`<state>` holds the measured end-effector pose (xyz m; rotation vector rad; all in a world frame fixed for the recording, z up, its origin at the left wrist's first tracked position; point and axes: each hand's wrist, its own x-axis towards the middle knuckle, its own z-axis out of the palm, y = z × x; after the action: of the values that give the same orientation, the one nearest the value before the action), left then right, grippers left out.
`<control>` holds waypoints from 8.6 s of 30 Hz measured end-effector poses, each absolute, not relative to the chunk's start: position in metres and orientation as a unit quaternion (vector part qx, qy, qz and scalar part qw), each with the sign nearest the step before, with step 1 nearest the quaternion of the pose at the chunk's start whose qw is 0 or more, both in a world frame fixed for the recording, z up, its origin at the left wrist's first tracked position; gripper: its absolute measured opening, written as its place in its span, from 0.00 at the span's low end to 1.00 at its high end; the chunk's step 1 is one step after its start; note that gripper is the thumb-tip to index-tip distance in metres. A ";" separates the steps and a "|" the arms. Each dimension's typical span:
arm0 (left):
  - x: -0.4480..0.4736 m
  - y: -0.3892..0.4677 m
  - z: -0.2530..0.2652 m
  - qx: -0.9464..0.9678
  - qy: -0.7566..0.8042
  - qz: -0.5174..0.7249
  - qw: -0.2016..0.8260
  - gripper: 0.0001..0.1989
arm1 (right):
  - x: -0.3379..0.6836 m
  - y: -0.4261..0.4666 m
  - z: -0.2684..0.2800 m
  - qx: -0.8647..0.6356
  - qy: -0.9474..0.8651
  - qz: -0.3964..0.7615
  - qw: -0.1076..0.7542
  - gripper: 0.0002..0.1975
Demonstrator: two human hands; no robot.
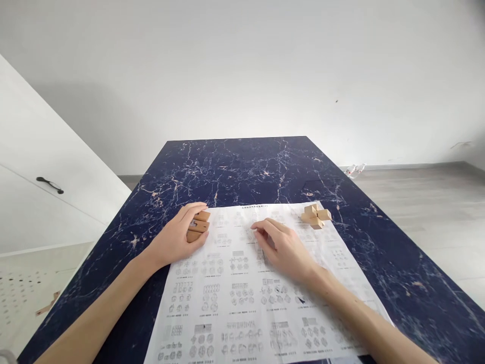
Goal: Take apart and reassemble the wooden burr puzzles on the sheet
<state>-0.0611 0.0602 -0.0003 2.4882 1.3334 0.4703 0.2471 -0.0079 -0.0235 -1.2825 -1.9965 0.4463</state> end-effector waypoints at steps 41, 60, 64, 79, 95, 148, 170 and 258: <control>0.008 -0.015 0.021 0.810 0.315 0.241 0.432 0.10 | 0.280 0.006 -0.004 -0.514 -0.439 0.444 0.588 0.32; 0.019 -0.025 0.005 0.821 0.346 0.240 0.385 0.19 | 0.218 -0.045 0.003 -0.450 -0.592 0.487 0.458 0.23; 0.019 -0.023 0.007 0.759 0.384 0.287 0.441 0.22 | 0.224 -0.040 -0.004 -0.483 -0.603 0.422 0.475 0.21; 0.016 -0.018 0.009 0.727 0.392 0.330 0.456 0.22 | 0.235 -0.035 -0.005 -0.450 -0.721 0.293 0.438 0.12; 0.005 -0.009 0.001 0.691 0.330 0.341 0.546 0.33 | 0.232 -0.038 -0.008 -0.383 -0.769 0.232 0.455 0.09; 0.004 -0.005 0.000 0.770 0.267 0.387 0.430 0.31 | 0.225 -0.045 0.010 -0.411 -0.730 0.390 0.381 0.19; 0.004 -0.007 -0.002 0.783 0.249 0.389 0.416 0.44 | 0.224 -0.047 0.006 -0.389 -0.789 0.175 0.442 0.14; -0.009 0.014 -0.006 0.850 0.466 0.246 0.010 0.25 | 0.233 -0.037 -0.010 -0.501 -0.639 0.363 0.457 0.22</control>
<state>-0.0087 0.0143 -0.0064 2.6544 1.4541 0.7668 0.2329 -0.0367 -0.0102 -1.2354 -1.5744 0.8944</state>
